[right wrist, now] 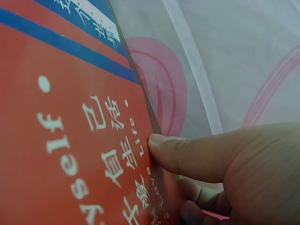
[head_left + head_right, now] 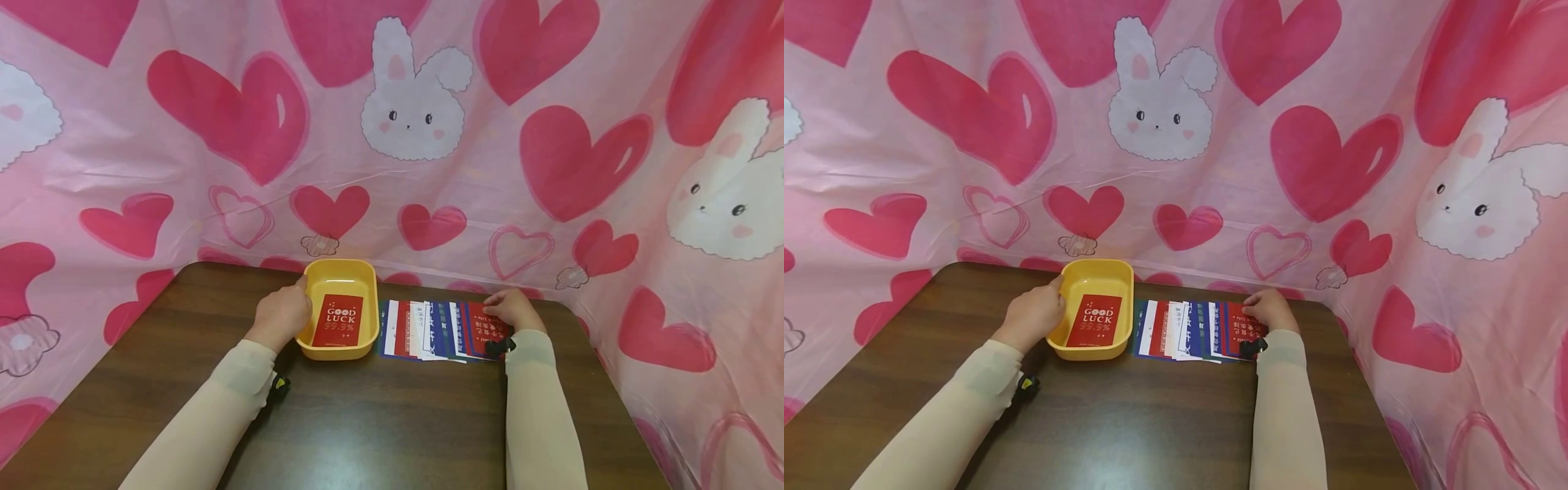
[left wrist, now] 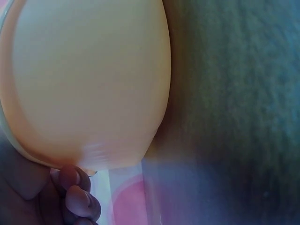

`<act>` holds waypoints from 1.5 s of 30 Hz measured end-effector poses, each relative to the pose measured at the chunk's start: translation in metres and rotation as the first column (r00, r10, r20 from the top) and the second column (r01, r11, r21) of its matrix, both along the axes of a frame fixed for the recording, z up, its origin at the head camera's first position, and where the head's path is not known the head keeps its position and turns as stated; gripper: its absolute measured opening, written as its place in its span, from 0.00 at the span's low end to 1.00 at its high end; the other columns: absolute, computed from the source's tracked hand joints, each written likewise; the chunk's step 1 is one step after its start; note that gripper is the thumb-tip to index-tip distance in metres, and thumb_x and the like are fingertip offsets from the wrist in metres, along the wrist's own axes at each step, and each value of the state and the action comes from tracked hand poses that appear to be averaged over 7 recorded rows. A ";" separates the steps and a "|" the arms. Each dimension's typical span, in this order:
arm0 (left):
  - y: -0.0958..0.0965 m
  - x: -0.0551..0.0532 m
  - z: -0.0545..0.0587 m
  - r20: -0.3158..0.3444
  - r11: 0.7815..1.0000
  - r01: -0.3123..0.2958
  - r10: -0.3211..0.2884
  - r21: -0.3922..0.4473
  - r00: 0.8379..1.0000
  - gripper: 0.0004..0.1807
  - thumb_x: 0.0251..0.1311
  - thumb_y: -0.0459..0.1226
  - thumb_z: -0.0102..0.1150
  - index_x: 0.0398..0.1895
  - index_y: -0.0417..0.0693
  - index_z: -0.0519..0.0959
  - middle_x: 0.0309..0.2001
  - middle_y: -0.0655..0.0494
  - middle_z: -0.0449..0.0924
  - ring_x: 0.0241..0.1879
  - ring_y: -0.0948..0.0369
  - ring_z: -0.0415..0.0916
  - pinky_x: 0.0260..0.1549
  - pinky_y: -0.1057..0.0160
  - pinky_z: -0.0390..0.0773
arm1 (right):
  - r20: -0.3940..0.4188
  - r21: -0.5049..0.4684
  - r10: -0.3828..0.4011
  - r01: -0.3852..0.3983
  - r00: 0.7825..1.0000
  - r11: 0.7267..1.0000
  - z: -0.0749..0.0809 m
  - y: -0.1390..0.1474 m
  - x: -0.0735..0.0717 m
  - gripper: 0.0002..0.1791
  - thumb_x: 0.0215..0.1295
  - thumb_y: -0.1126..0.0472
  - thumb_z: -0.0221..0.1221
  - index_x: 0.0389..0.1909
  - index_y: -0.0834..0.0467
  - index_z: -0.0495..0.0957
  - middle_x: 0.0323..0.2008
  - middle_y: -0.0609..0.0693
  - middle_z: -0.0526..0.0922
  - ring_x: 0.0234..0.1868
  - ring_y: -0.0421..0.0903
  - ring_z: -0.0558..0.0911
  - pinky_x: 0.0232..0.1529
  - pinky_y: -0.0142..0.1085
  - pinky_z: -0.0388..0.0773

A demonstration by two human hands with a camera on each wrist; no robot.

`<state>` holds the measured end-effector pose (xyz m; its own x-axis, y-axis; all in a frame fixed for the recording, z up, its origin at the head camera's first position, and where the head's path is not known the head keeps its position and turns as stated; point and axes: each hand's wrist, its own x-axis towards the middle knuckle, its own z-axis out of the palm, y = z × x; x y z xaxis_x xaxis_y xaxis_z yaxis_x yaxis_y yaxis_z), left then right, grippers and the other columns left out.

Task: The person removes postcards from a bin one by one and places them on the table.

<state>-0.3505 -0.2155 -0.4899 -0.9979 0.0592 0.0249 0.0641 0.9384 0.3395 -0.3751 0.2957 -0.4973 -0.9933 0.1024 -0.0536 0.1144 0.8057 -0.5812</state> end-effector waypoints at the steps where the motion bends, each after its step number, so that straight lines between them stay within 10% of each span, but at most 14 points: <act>1: 0.000 0.000 0.000 -0.001 1.000 -0.001 0.001 0.001 1.000 0.39 0.85 0.46 0.49 0.92 0.41 0.57 0.63 0.33 0.88 0.42 0.46 0.84 0.49 0.40 0.93 | 0.005 -0.003 -0.004 0.004 1.000 1.000 0.001 0.000 0.000 0.17 0.79 0.59 0.70 0.61 0.65 0.89 0.67 0.69 0.86 0.62 0.63 0.82 0.69 0.60 0.80; 18: -0.004 0.001 0.001 -0.009 1.000 0.002 -0.002 -0.014 1.000 0.38 0.85 0.45 0.48 0.91 0.39 0.58 0.63 0.32 0.88 0.41 0.45 0.84 0.49 0.39 0.92 | -0.155 -0.004 -0.041 0.041 0.987 0.999 -0.013 0.022 -0.041 0.16 0.72 0.46 0.68 0.48 0.52 0.94 0.58 0.60 0.91 0.54 0.57 0.85 0.57 0.54 0.84; 25: -0.010 0.002 0.003 -0.039 1.000 0.000 -0.001 -0.023 0.999 0.37 0.84 0.44 0.45 0.90 0.37 0.59 0.65 0.31 0.86 0.44 0.43 0.85 0.52 0.35 0.91 | -0.192 -0.102 0.035 -0.055 0.981 0.993 0.030 -0.051 -0.011 0.18 0.80 0.52 0.65 0.58 0.62 0.89 0.63 0.67 0.87 0.63 0.64 0.82 0.71 0.62 0.80; 38: -0.007 0.000 -0.002 -0.028 1.000 -0.004 0.004 -0.012 1.000 0.37 0.84 0.44 0.47 0.91 0.39 0.59 0.66 0.31 0.87 0.46 0.43 0.86 0.52 0.36 0.91 | -0.295 -0.071 0.248 -0.280 0.923 0.957 0.066 -0.157 -0.007 0.16 0.80 0.53 0.67 0.58 0.59 0.90 0.55 0.60 0.92 0.54 0.57 0.86 0.65 0.55 0.87; 45: -0.002 0.002 -0.003 -0.062 1.000 0.008 -0.009 -0.008 0.998 0.36 0.84 0.43 0.46 0.89 0.38 0.62 0.64 0.31 0.87 0.46 0.42 0.87 0.52 0.35 0.91 | -0.224 -0.038 0.336 -0.353 0.915 0.935 0.091 -0.225 -0.006 0.11 0.78 0.52 0.71 0.50 0.55 0.92 0.48 0.54 0.92 0.47 0.53 0.87 0.54 0.48 0.92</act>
